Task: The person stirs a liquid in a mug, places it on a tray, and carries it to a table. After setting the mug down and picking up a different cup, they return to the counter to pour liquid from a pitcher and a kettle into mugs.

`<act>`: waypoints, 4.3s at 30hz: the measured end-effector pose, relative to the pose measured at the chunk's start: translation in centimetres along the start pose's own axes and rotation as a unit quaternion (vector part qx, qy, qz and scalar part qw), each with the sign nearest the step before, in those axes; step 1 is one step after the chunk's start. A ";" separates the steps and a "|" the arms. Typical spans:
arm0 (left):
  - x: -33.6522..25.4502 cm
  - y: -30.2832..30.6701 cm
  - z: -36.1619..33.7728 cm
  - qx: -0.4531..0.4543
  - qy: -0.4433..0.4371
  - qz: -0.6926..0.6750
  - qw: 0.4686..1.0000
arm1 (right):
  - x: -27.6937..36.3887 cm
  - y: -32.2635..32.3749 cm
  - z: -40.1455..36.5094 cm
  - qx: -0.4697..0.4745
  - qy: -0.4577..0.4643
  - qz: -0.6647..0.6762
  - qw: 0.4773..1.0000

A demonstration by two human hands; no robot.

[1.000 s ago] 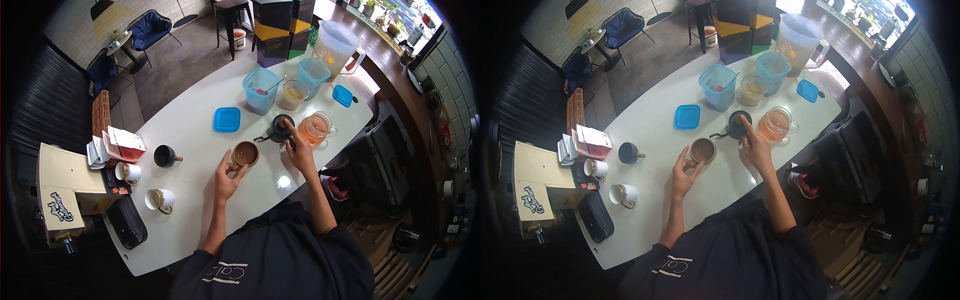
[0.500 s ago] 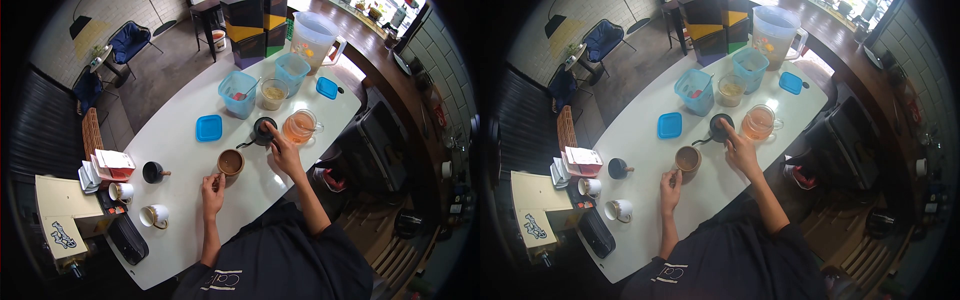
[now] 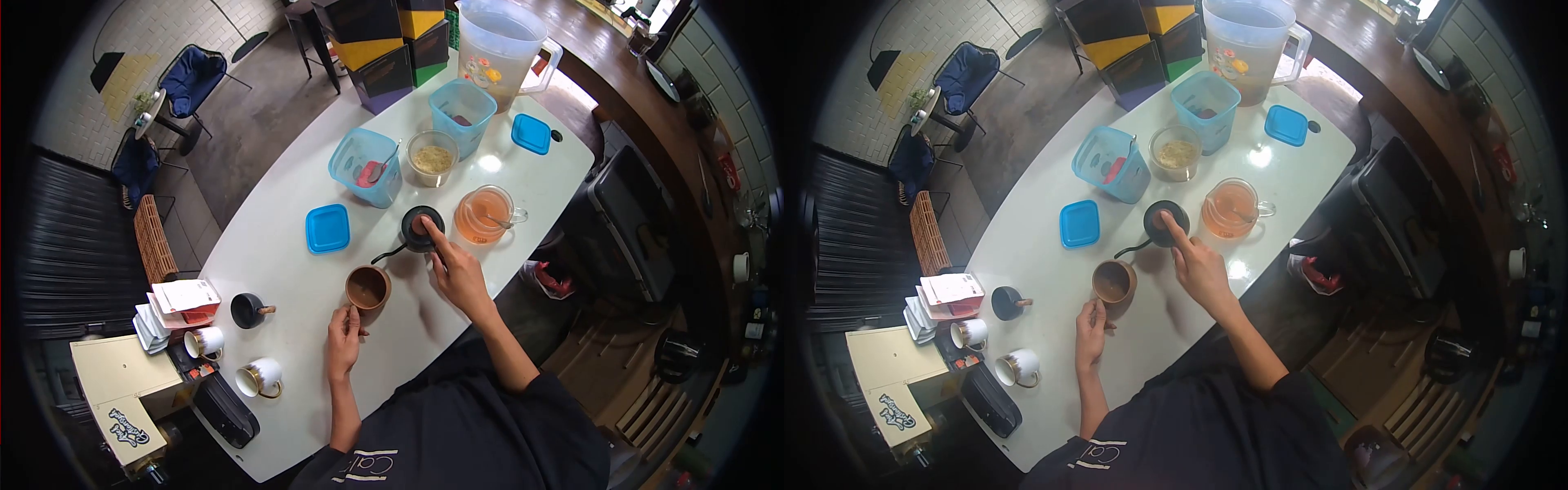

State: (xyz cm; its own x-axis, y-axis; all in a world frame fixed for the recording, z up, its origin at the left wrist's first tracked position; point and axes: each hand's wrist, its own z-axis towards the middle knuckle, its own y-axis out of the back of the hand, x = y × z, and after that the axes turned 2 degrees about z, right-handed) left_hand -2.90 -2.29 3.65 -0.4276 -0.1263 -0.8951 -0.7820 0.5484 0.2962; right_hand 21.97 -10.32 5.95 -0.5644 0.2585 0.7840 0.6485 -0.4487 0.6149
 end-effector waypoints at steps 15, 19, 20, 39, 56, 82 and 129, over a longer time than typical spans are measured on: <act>-0.8 -0.7 0.8 0.030 -0.028 -0.012 0.999 | -2.7 7.7 -0.1 -0.364 0.002 -0.119 0.924; -0.6 -0.7 1.1 0.032 -0.044 -0.008 0.999 | -4.7 6.6 0.6 -0.327 -0.042 -0.083 0.940; -0.7 -0.8 1.1 0.031 -0.042 -0.005 0.999 | -5.1 6.4 0.7 -0.323 -0.042 -0.070 0.943; 0.2 -1.4 -0.4 0.066 -0.117 0.081 0.988 | -11.4 6.1 3.6 -0.262 -0.011 0.079 0.962; 0.0 -3.7 0.0 0.153 -0.159 0.032 0.975 | -10.6 6.7 2.3 -0.262 -0.061 0.075 0.960; -0.6 -5.2 0.1 0.186 -0.173 0.061 0.965 | -9.7 7.2 1.1 -0.306 -0.101 0.081 0.943; 0.6 -5.5 0.6 0.161 -0.150 0.010 0.975 | 5.5 8.6 -5.4 -0.097 0.005 -0.182 0.978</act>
State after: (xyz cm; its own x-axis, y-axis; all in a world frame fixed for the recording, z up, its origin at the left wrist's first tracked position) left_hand 1.43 -4.88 1.23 -0.2529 0.1082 -0.9614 -0.5708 0.7857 0.2386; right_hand 21.67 -17.42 15.09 -0.7459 0.4228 0.5146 0.2950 -0.4831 0.8244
